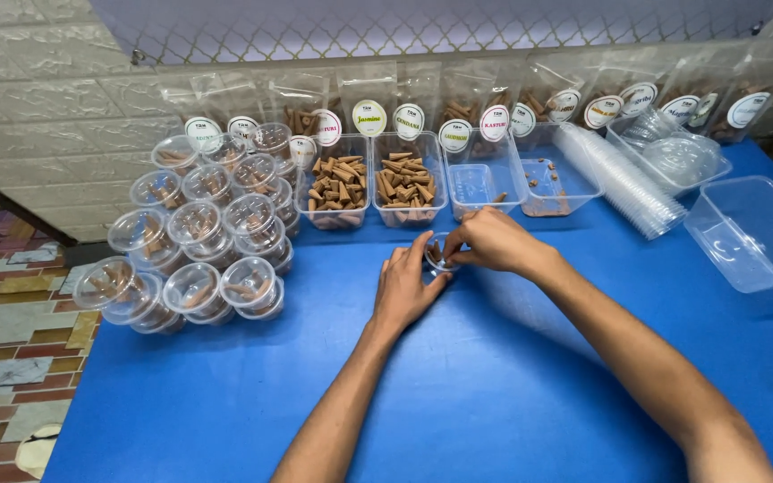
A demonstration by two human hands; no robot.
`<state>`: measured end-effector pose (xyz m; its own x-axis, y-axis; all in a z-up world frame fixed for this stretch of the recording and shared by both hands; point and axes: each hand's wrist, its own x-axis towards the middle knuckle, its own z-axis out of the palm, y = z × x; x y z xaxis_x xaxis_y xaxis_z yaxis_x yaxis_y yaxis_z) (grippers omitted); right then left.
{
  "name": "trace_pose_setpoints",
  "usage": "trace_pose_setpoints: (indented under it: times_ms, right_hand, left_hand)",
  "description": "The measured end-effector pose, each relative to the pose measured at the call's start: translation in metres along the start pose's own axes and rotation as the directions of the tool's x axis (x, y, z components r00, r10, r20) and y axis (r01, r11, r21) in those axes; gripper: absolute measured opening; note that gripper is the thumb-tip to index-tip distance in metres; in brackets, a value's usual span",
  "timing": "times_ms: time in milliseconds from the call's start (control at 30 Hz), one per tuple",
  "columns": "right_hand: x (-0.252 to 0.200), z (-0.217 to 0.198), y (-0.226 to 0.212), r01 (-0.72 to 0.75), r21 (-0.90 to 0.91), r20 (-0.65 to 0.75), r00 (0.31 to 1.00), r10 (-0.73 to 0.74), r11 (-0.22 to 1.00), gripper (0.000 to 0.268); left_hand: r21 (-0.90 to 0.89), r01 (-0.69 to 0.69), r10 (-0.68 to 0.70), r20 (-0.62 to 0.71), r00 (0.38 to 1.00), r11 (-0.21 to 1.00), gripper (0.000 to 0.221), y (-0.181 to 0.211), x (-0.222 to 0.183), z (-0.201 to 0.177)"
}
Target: The person repeatedly picks up small brown sticks from a large plastic container and places them into small clear plastic cups. They then secure the cups with lids and stack them on the table.
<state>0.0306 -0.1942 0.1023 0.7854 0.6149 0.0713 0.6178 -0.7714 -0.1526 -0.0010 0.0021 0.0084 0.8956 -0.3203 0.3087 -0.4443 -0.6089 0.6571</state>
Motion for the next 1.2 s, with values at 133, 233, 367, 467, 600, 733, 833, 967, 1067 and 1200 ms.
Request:
trace_pose_setpoints:
  times_ms: [133,233,367,467,600,733,833,967,1067,1200]
  right_hand:
    - [-0.007,-0.008,-0.013,0.033,0.015,-0.027,0.999,-0.033,0.999,0.005]
    - [-0.021,-0.001,-0.015,0.102,0.079,-0.134,0.987,-0.091,0.992,0.006]
    - [-0.042,0.055,0.002,0.027,0.342,-0.501,0.851,0.158,0.939,0.031]
    - [-0.051,0.08,0.009,-0.048,0.507,-0.441,0.844,0.306,0.861,0.062]
    - [-0.054,0.099,0.014,-0.194,0.586,-0.229,0.892,0.39,0.787,0.08]
    - [-0.049,0.079,-0.004,-0.264,0.468,-0.195,0.9,0.39,0.843,0.072]
    - [-0.05,0.079,-0.004,-0.245,0.505,-0.217,0.892,0.396,0.828,0.069]
    - [-0.058,0.087,0.005,-0.147,0.586,-0.281,0.886,0.37,0.797,0.069]
    - [-0.072,0.089,0.02,-0.127,0.64,-0.306,0.862,0.403,0.758,0.069]
    - [-0.111,0.07,0.041,-0.156,0.674,-0.336,0.806,0.488,0.722,0.069]
  left_hand:
    - [0.011,0.006,-0.006,0.003,1.0,1.0,0.08,0.001,-0.001,0.0]
    - [0.006,0.006,-0.006,0.003,1.0,1.0,0.079,0.001,-0.001,-0.001]
    - [-0.018,0.0,0.0,0.0,1.0,1.0,0.079,0.004,0.0,-0.005]
    - [-0.03,0.005,-0.005,-0.004,1.0,1.0,0.079,0.002,0.003,-0.003]
    - [-0.039,0.023,-0.023,0.005,1.0,0.999,0.08,0.0,0.001,-0.002]
    - [-0.038,0.007,-0.007,0.014,1.0,0.999,0.081,-0.013,0.004,0.007]
    - [-0.052,-0.006,0.006,0.016,1.0,0.999,0.08,-0.012,0.005,0.007]
    - [-0.037,0.026,-0.023,0.066,0.998,0.999,0.081,0.005,0.007,0.001]
    - [-0.055,0.043,-0.037,0.112,0.993,0.998,0.081,0.022,0.018,0.009]
    - [-0.185,-0.028,0.055,0.145,0.988,0.982,0.081,0.055,0.043,0.044]
